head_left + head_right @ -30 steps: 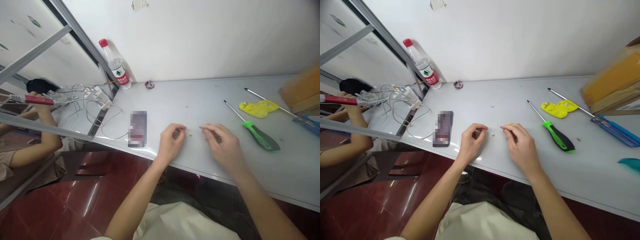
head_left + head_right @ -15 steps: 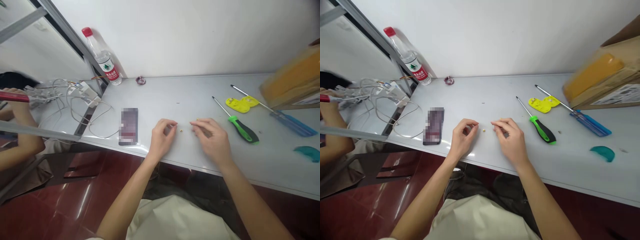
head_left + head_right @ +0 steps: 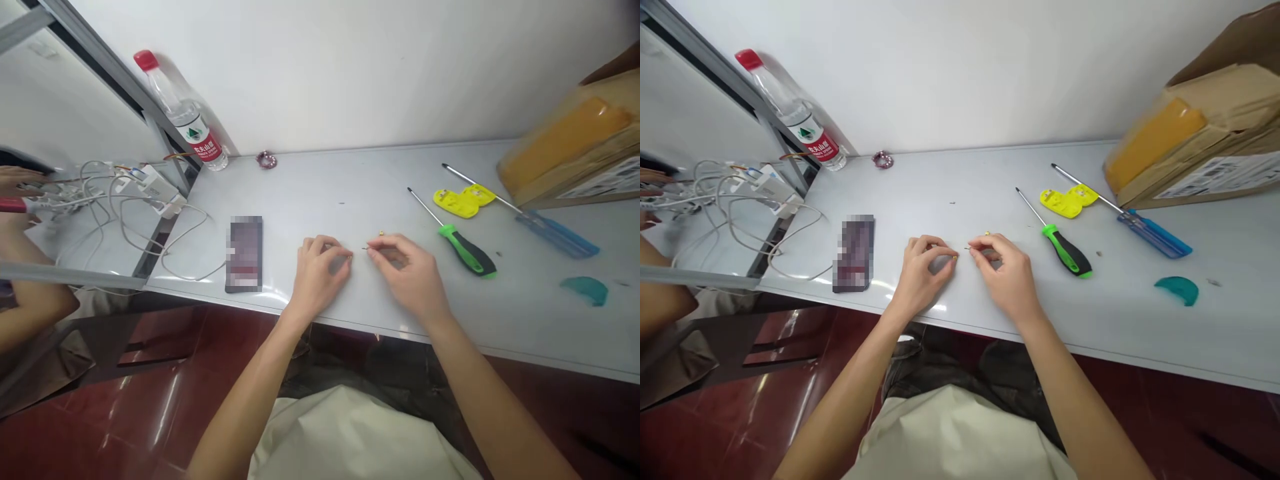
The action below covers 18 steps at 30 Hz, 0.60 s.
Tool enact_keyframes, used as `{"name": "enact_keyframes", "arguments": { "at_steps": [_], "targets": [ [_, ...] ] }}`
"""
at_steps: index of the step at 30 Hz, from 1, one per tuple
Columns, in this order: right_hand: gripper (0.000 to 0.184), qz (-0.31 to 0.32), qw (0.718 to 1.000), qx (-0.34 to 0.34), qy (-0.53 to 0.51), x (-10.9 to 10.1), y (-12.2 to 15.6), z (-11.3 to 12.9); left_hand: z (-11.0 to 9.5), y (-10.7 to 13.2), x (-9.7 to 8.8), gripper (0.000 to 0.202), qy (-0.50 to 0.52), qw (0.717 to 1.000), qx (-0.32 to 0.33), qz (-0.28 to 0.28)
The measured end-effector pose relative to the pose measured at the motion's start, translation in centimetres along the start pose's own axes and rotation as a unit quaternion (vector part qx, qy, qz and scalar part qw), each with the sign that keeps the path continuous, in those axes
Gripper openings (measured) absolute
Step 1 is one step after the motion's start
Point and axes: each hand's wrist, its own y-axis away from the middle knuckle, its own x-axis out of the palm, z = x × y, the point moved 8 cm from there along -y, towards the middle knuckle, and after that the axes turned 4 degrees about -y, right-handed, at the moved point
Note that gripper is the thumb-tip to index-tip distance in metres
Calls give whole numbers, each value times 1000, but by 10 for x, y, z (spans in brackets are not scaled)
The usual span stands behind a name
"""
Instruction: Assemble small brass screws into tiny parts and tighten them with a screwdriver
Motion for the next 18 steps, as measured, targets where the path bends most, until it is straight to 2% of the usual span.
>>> {"name": "enact_keyframes", "arguments": {
  "at_steps": [6, 10, 18],
  "targets": [
    [19, 5, 997, 37, -66, -1, 2, -9, 1, -1, -5, 12, 72, 997, 6, -7],
    [22, 35, 993, 47, -102, 0, 2, -10, 0, 1, -8, 11, 134, 991, 1, -2],
    [19, 66, 994, 32, -77, 4, 3, -3, -5, 2, -7, 12, 144, 989, 20, 21]
  ]
}}
